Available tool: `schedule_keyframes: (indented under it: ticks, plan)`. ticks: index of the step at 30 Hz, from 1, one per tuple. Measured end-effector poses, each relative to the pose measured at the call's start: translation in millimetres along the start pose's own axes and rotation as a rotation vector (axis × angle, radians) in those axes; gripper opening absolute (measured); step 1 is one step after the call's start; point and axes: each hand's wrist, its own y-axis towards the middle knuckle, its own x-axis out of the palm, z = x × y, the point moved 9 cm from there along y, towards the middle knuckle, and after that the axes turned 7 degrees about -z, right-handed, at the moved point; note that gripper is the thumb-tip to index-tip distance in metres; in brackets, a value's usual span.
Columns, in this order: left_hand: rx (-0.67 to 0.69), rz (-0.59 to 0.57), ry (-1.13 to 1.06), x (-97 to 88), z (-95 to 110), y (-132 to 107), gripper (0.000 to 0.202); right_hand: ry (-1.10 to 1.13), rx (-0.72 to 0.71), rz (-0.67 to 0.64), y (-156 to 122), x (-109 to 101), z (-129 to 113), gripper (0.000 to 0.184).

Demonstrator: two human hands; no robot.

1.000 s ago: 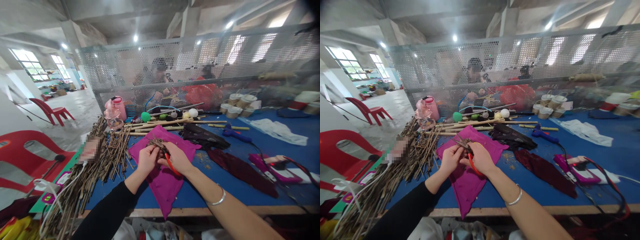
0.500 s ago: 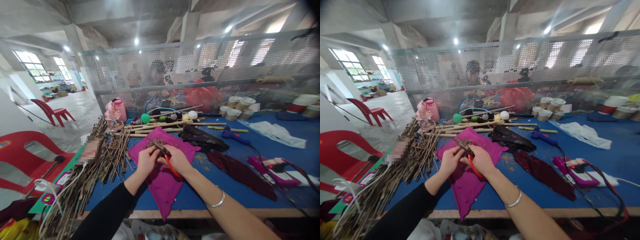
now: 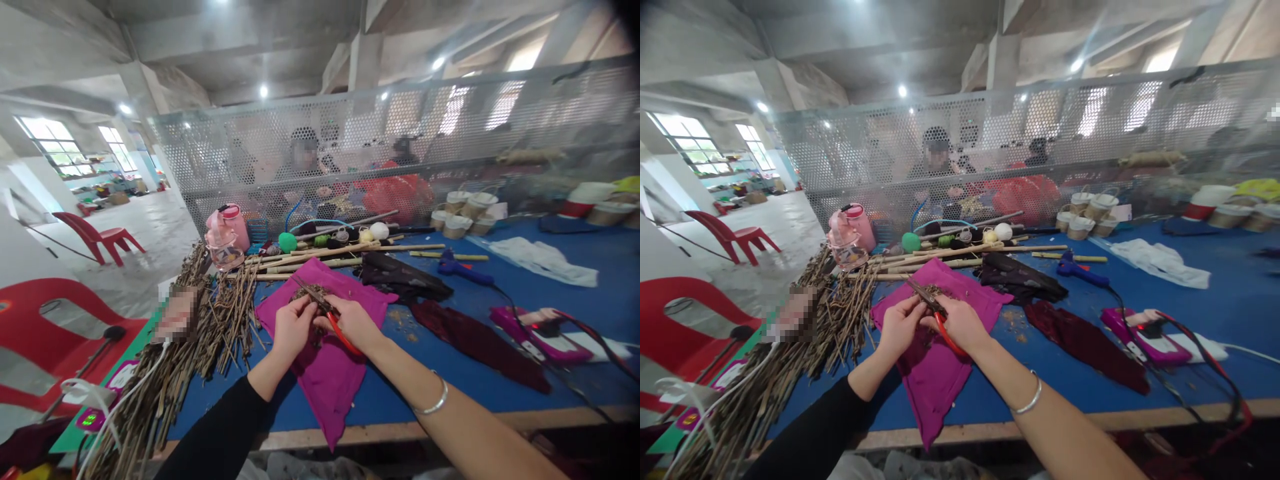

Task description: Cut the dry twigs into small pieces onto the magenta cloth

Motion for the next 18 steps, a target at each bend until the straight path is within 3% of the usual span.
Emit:
schedule_keyframes:
  ticks: [3,9,18]
  plan:
    - [-0.029,-0.014,-0.056,2.1,-2.8,0.2,0.031,-0.027,-0.001,0.0,-0.2,0.7,-0.6,0.036]
    - [-0.046,-0.014,-0.093,4.0,-5.0,-1.0,0.027,-0.116,0.0,0.025,-1.0,-0.4,-5.8,0.057]
    - [-0.022,0.018,-0.035,0.5,-6.6,-0.2,0.026,-0.049,-0.001,0.045,0.0,-2.0,-5.4,0.044]
